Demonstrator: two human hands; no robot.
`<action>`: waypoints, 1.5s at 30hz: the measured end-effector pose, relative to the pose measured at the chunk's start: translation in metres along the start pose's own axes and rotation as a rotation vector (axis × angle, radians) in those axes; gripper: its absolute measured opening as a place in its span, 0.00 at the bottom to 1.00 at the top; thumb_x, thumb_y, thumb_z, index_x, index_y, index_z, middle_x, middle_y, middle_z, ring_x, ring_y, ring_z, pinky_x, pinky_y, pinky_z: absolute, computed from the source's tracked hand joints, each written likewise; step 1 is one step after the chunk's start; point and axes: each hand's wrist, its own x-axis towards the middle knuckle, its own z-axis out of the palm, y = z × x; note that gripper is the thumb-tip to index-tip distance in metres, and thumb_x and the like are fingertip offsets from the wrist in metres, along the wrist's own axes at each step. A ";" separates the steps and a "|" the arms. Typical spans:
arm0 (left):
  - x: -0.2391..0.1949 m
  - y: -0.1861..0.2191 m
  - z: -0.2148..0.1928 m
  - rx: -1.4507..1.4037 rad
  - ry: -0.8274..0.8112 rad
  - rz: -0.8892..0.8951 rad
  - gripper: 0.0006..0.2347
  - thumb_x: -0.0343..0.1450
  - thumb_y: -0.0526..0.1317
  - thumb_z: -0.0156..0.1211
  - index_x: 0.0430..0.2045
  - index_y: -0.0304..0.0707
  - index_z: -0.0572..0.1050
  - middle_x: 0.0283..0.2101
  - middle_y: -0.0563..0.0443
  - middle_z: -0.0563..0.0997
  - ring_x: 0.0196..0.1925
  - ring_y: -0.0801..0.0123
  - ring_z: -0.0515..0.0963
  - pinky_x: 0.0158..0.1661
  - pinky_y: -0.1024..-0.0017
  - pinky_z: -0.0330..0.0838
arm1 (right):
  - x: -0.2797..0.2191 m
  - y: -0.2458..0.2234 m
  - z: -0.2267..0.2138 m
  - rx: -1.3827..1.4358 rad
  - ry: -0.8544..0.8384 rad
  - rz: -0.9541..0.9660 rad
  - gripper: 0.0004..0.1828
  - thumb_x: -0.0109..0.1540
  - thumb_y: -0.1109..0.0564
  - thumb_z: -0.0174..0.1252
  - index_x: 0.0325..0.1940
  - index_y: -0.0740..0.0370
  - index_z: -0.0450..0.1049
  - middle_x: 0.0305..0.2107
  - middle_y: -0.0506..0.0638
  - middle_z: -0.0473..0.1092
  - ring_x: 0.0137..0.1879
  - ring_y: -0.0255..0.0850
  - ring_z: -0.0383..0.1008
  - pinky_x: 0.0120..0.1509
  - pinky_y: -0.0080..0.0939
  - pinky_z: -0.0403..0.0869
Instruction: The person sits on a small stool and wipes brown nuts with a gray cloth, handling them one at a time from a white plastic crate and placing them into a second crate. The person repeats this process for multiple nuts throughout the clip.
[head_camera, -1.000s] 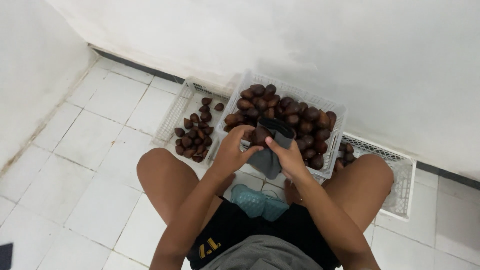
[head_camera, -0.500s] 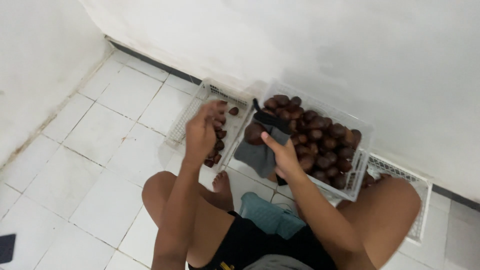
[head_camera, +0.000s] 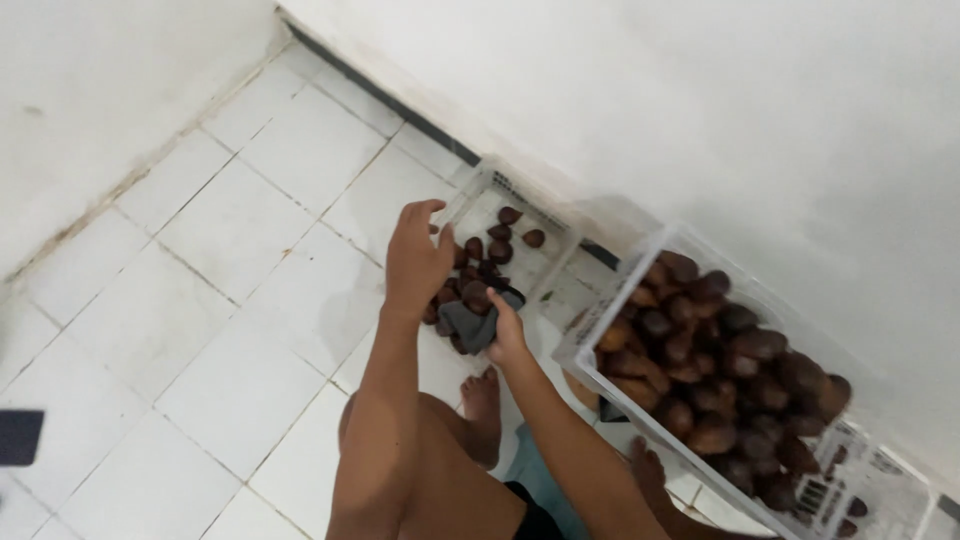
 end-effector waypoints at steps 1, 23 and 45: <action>0.005 -0.005 0.000 0.006 0.003 -0.016 0.14 0.74 0.35 0.53 0.54 0.36 0.73 0.53 0.41 0.74 0.48 0.56 0.82 0.44 0.60 0.81 | 0.028 0.006 -0.008 -0.006 0.002 0.016 0.38 0.66 0.46 0.63 0.73 0.68 0.58 0.63 0.67 0.65 0.66 0.57 0.70 0.66 0.58 0.73; 0.035 0.025 0.029 0.209 -0.050 0.178 0.12 0.75 0.40 0.57 0.50 0.34 0.75 0.48 0.40 0.77 0.50 0.47 0.82 0.38 0.55 0.83 | 0.185 0.055 -0.100 0.295 0.286 -0.032 0.18 0.69 0.49 0.57 0.60 0.56 0.69 0.52 0.53 0.73 0.58 0.46 0.75 0.62 0.50 0.76; -0.023 0.044 0.061 -0.386 -0.004 0.366 0.16 0.76 0.25 0.39 0.53 0.29 0.74 0.51 0.26 0.78 0.51 0.38 0.79 0.51 0.51 0.76 | -0.182 -0.100 -0.023 0.078 0.252 -0.963 0.34 0.60 0.40 0.68 0.65 0.60 0.71 0.58 0.56 0.72 0.60 0.45 0.73 0.65 0.50 0.75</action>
